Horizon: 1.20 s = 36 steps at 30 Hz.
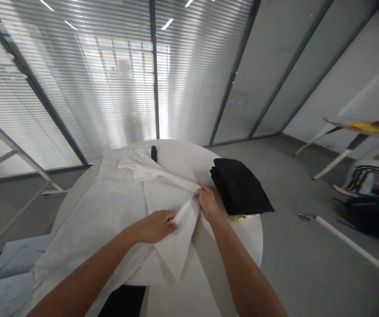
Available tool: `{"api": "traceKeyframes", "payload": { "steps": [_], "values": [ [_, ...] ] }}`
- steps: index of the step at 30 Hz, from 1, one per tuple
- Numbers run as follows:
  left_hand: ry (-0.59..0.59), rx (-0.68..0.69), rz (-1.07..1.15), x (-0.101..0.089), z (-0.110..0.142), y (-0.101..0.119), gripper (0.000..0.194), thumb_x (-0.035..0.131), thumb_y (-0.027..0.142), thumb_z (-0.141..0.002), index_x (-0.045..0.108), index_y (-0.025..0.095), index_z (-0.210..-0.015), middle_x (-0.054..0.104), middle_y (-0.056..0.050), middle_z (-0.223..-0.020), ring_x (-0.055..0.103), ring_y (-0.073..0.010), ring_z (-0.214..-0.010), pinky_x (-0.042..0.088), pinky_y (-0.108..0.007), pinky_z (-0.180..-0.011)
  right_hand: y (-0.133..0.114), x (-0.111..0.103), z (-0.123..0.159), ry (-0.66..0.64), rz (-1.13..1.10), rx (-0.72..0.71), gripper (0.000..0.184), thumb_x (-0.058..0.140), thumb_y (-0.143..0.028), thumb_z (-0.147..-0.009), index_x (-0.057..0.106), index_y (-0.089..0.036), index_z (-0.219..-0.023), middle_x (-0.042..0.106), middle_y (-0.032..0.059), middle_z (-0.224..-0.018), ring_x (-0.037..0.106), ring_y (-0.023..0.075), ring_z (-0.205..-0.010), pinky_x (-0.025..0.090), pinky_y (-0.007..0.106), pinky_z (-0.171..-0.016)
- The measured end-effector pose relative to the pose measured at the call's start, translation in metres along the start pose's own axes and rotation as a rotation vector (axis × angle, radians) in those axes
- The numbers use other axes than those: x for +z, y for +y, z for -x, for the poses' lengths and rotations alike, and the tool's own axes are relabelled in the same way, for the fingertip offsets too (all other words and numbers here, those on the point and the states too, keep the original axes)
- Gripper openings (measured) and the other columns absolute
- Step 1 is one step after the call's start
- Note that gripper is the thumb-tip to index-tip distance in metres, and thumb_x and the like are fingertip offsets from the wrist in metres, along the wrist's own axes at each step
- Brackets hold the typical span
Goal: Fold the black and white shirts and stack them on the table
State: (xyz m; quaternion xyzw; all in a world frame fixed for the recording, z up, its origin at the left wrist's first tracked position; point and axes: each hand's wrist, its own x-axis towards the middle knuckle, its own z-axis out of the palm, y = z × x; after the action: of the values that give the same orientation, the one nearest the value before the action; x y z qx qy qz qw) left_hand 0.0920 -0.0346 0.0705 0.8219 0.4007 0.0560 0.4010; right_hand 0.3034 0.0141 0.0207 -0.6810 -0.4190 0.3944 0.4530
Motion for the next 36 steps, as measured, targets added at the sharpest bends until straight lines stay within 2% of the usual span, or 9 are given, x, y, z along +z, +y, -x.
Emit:
{"api": "traceKeyframes", "payload": {
  "steps": [5, 9, 13, 17, 19, 22, 29, 32, 36],
  "values": [
    [-0.172, 0.206, 0.131, -0.010, -0.011, 0.029, 0.028, 0.048, 0.042, -0.088, 0.048, 0.018, -0.073, 0.043, 0.004, -0.065, 0.038, -0.0103, -0.059, 0.030, -0.024, -0.055, -0.003, -0.008, 0.003, 0.111, 0.389, -0.206, 0.031, 0.037, -0.025, -0.080, 0.065, -0.019, -0.091, 0.066, 0.0053, -0.080, 0.058, 0.0187, -0.074, 0.038, 0.025, -0.066],
    [-0.246, 0.254, 0.276, -0.027, -0.020, 0.030, 0.032, 0.048, 0.047, -0.089, 0.060, 0.017, -0.091, 0.054, 0.001, -0.072, 0.047, -0.0108, -0.063, 0.037, -0.023, -0.059, -0.004, -0.012, 0.005, 0.096, 0.511, -0.232, 0.034, 0.035, -0.023, -0.084, 0.064, -0.018, -0.101, 0.068, 0.0081, -0.091, 0.062, 0.0207, -0.085, 0.040, 0.027, -0.075],
    [-0.037, 0.043, 0.426, -0.027, -0.034, -0.012, 0.042, 0.045, 0.052, -0.088, 0.061, 0.016, -0.104, 0.065, -0.005, -0.081, 0.059, -0.0141, -0.066, 0.044, -0.025, -0.059, -0.001, -0.011, 0.001, 0.076, 0.574, -0.226, 0.034, 0.038, -0.020, -0.084, 0.062, -0.016, -0.108, 0.066, 0.0107, -0.104, 0.061, 0.0207, -0.099, 0.042, 0.027, -0.085],
    [0.326, -0.103, 0.307, -0.012, -0.045, -0.066, 0.032, 0.045, 0.040, -0.088, 0.063, 0.016, -0.097, 0.065, -0.005, -0.080, 0.060, -0.0146, -0.069, 0.046, -0.025, -0.061, 0.001, -0.004, 0.005, 0.085, 0.661, -0.259, 0.038, 0.044, -0.027, -0.086, 0.053, -0.018, -0.122, 0.055, 0.0135, -0.124, 0.057, 0.0225, -0.108, 0.043, 0.030, -0.090],
    [0.440, -0.126, 0.223, -0.004, -0.048, -0.082, 0.029, 0.044, 0.034, -0.088, 0.064, 0.017, -0.100, 0.067, -0.004, -0.082, 0.060, -0.0142, -0.068, 0.047, -0.026, -0.065, 0.000, 0.001, 0.013, 0.066, 0.718, -0.288, 0.047, 0.049, -0.038, -0.086, 0.048, -0.019, -0.129, 0.049, 0.0149, -0.129, 0.055, 0.0257, -0.112, 0.044, 0.034, -0.091],
    [0.523, -0.021, 0.065, 0.003, -0.050, -0.090, 0.026, 0.044, 0.024, -0.086, 0.065, 0.019, -0.100, 0.067, -0.004, -0.092, 0.061, -0.0149, -0.080, 0.048, -0.029, -0.079, -0.003, 0.005, 0.028, -0.040, 0.884, -0.320, 0.068, 0.057, -0.044, -0.081, 0.038, -0.020, -0.141, 0.042, 0.0174, -0.137, 0.045, 0.0332, -0.124, 0.040, 0.042, -0.096],
    [0.493, 0.078, -0.119, 0.006, -0.049, -0.086, 0.025, 0.044, 0.018, -0.086, 0.066, 0.019, -0.098, 0.064, -0.005, -0.099, 0.060, -0.0159, -0.089, 0.046, -0.029, -0.085, -0.006, -0.024, 0.046, -0.496, 1.102, -0.391, 0.095, 0.057, -0.017, -0.068, 0.017, -0.031, -0.154, 0.018, 0.0145, -0.158, 0.030, 0.0363, -0.139, 0.032, 0.050, -0.104],
    [0.480, 0.069, -0.130, 0.006, -0.048, -0.086, 0.025, 0.043, 0.019, -0.087, 0.065, 0.020, -0.099, 0.064, -0.005, -0.100, 0.060, -0.0154, -0.089, 0.046, -0.028, -0.085, -0.002, -0.044, 0.051, -0.611, 1.124, -0.421, 0.098, 0.056, -0.012, -0.064, 0.021, -0.031, -0.153, 0.014, 0.0125, -0.160, 0.025, 0.0326, -0.143, 0.030, 0.049, -0.107],
    [0.459, 0.057, -0.154, 0.005, -0.047, -0.085, 0.026, 0.043, 0.018, -0.087, 0.065, 0.021, -0.100, 0.063, -0.004, -0.101, 0.060, -0.0152, -0.090, 0.046, -0.027, -0.084, 0.005, -0.070, 0.065, -0.631, 1.160, -0.470, 0.097, 0.052, -0.002, -0.059, 0.033, -0.035, -0.148, 0.017, 0.0077, -0.160, 0.022, 0.0289, -0.145, 0.032, 0.044, -0.109]
  ]
}}
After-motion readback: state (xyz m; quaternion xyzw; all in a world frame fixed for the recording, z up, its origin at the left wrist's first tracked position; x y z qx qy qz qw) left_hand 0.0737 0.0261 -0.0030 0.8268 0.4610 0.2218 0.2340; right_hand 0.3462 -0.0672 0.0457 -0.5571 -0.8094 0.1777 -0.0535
